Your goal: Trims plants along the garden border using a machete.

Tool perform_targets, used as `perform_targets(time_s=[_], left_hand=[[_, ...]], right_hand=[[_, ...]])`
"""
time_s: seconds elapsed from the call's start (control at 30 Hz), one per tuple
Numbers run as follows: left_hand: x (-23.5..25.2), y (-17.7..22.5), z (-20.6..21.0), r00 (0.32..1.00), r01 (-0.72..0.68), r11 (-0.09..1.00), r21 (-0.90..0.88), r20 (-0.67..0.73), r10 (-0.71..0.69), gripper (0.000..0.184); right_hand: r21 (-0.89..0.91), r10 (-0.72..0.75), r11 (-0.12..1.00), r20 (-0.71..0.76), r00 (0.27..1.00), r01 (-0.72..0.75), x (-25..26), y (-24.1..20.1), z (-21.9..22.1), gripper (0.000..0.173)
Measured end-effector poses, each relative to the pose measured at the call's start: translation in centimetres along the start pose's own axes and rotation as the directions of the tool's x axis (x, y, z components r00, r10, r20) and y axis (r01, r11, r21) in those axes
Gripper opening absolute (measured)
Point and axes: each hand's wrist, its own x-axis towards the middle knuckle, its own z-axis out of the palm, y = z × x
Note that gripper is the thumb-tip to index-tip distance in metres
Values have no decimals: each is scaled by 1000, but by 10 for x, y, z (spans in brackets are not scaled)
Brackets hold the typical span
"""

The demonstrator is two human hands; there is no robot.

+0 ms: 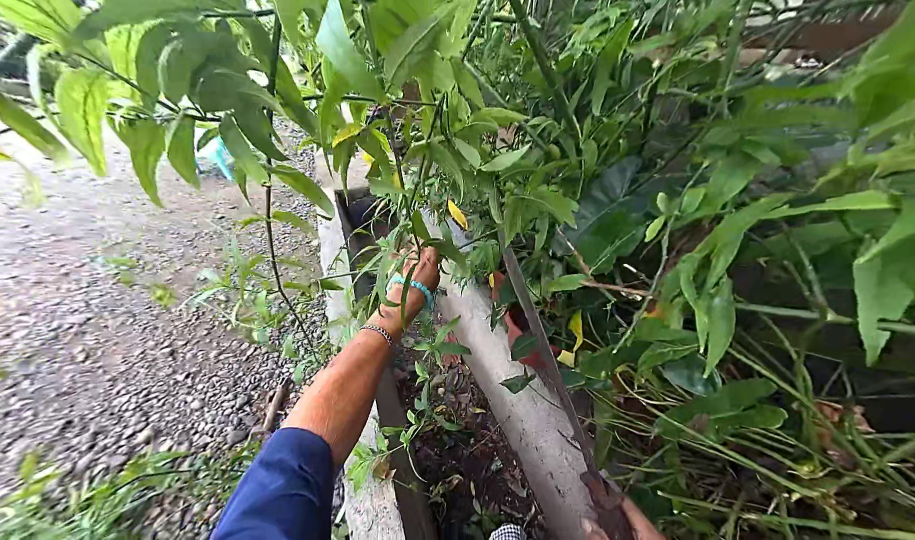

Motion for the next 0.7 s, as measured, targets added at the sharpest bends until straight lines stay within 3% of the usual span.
perform_targets(time_s=[0.07,0.23,0.47,0.57,0.7], left_hand=[[-14,-10,9,993,-91,996,-7,-76,90,27],[-34,-14,3,985,-165,985,-54,-55,162,20],[-45,-16,7,993,-116,992,-50,19,117,23],[-53,-12,-6,994,-86,996,7,74,85,25],[-76,-11,-16,988,-130,990,-56,77,134,26]], right_hand=[[-42,-9,999,-45,999,7,19,-19,7,38],[-77,-40,997,-167,985,27,54,-35,32,36],[-32,192,979,-176,966,-200,85,-31,50,35],[12,190,981,-185,964,-192,82,-35,53,33],[-14,107,994,-209,972,-112,58,-40,54,30]])
